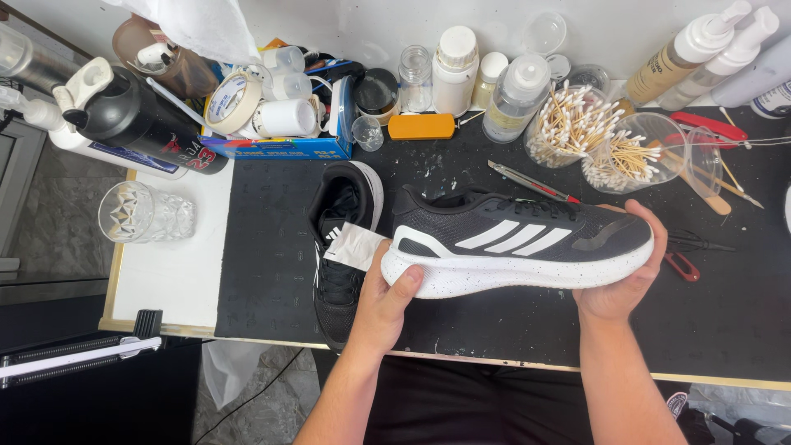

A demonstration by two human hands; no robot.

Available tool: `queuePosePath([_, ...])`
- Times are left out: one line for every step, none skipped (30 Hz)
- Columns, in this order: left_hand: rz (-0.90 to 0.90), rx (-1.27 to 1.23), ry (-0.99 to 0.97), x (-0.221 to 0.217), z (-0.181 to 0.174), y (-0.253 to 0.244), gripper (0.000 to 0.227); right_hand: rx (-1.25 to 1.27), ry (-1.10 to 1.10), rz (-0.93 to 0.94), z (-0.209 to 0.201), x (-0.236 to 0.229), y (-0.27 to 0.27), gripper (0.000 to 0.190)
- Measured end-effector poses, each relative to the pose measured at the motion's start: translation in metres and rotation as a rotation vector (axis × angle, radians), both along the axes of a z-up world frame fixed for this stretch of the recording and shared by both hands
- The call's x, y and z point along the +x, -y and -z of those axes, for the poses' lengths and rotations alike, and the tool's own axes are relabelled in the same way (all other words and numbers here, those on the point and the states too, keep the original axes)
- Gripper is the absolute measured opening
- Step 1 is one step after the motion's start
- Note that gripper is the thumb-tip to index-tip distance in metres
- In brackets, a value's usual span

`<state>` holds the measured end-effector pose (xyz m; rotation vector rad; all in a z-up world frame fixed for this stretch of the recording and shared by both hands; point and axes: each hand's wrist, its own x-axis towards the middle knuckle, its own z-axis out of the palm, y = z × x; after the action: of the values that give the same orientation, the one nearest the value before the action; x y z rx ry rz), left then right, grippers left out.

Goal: The person cleans a pair of black and white sneakers on a workbench. They insert a white paper insert into one shoe, then use a cotton swab dipped in a liquid from a bottle to clean the white midsole and side stripes of the other shoe.

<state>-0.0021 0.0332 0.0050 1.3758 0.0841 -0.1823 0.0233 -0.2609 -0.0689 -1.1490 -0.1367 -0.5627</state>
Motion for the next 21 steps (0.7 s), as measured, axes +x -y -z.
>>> queuePosePath([0.002, -0.01, 0.007, 0.0, 0.001, 0.0, 0.065, 0.006, 0.009, -0.006, -0.001, 0.0, 0.0, 0.087])
queuePosePath([0.006, -0.022, 0.015, 0.0, 0.001, -0.001, 0.064, 0.009, 0.009, -0.005, -0.002, 0.001, -0.001, 0.087])
queuePosePath([0.009, -0.034, 0.022, 0.0, 0.001, -0.001, 0.063, 0.012, 0.008, -0.005, -0.003, 0.001, -0.001, 0.087])
queuePosePath([-0.007, -0.047, -0.02, 0.001, 0.001, -0.001, 0.062, 0.013, 0.008, -0.002, -0.004, 0.002, -0.001, 0.087])
queuePosePath([-0.024, -0.06, -0.062, 0.001, 0.001, -0.002, 0.061, -0.013, 0.012, 0.008, -0.004, 0.002, -0.003, 0.088])
queuePosePath([-0.038, -0.079, -0.105, 0.002, 0.0, -0.001, 0.061, -0.046, 0.016, 0.02, -0.005, 0.001, -0.004, 0.088])
queuePosePath([-0.036, -0.135, -0.148, 0.004, -0.001, -0.002, 0.06, -0.079, 0.019, 0.031, -0.005, 0.001, -0.004, 0.089])
queuePosePath([-0.034, -0.191, -0.191, 0.006, -0.003, -0.004, 0.06, -0.123, 0.029, 0.03, -0.006, 0.0, -0.004, 0.089])
queuePosePath([-0.031, -0.246, -0.234, 0.008, -0.005, -0.005, 0.059, -0.167, 0.039, 0.028, -0.007, 0.0, -0.005, 0.089])
queuePosePath([-0.037, -0.287, -0.249, 0.01, -0.008, -0.007, 0.061, -0.206, 0.05, 0.025, -0.008, 0.0, -0.007, 0.089])
queuePosePath([-0.042, -0.328, -0.264, 0.011, -0.01, -0.009, 0.063, -0.184, 0.06, -0.018, -0.011, 0.001, -0.007, 0.09])
queuePosePath([-0.05, -0.366, -0.281, 0.012, -0.011, -0.01, 0.064, -0.157, 0.069, -0.063, -0.014, 0.001, -0.009, 0.09])
queuePosePath([-0.067, -0.423, -0.289, 0.011, -0.012, -0.011, 0.067, -0.13, 0.079, -0.108, -0.018, 0.002, -0.01, 0.092])
queuePosePath([-0.084, -0.478, -0.296, 0.01, -0.012, -0.013, 0.069, -0.11, 0.06, -0.136, -0.022, 0.002, -0.012, 0.093])
queuePosePath([-0.102, -0.533, -0.304, 0.009, -0.01, -0.015, 0.071, -0.09, 0.04, -0.164, -0.027, 0.002, -0.013, 0.093])
queuePosePath([-0.058, -0.545, -0.241, 0.008, -0.008, -0.019, 0.069, -0.067, 0.024, -0.192, -0.032, 0.002, -0.015, 0.094])
queuePosePath([-0.015, -0.557, -0.178, 0.005, -0.006, -0.022, 0.067, -0.019, -0.018, -0.234, -0.037, -0.001, -0.016, 0.095])
queuePosePath([0.026, -0.567, -0.113, 0.003, -0.003, -0.023, 0.065, 0.03, -0.059, -0.279, -0.042, -0.007, -0.016, 0.096])
queuePosePath([0.046, -0.493, -0.051, 0.002, 0.001, -0.024, 0.064, 0.08, -0.101, -0.323, -0.045, -0.011, -0.017, 0.096])
queuePosePath([0.061, -0.417, 0.004, -0.001, 0.003, -0.025, 0.065, 0.088, -0.136, -0.28, -0.045, -0.015, -0.018, 0.094])
queuePosePath([0.077, -0.339, 0.058, -0.004, 0.005, -0.026, 0.066, 0.095, -0.172, -0.238, -0.043, -0.02, -0.019, 0.092])
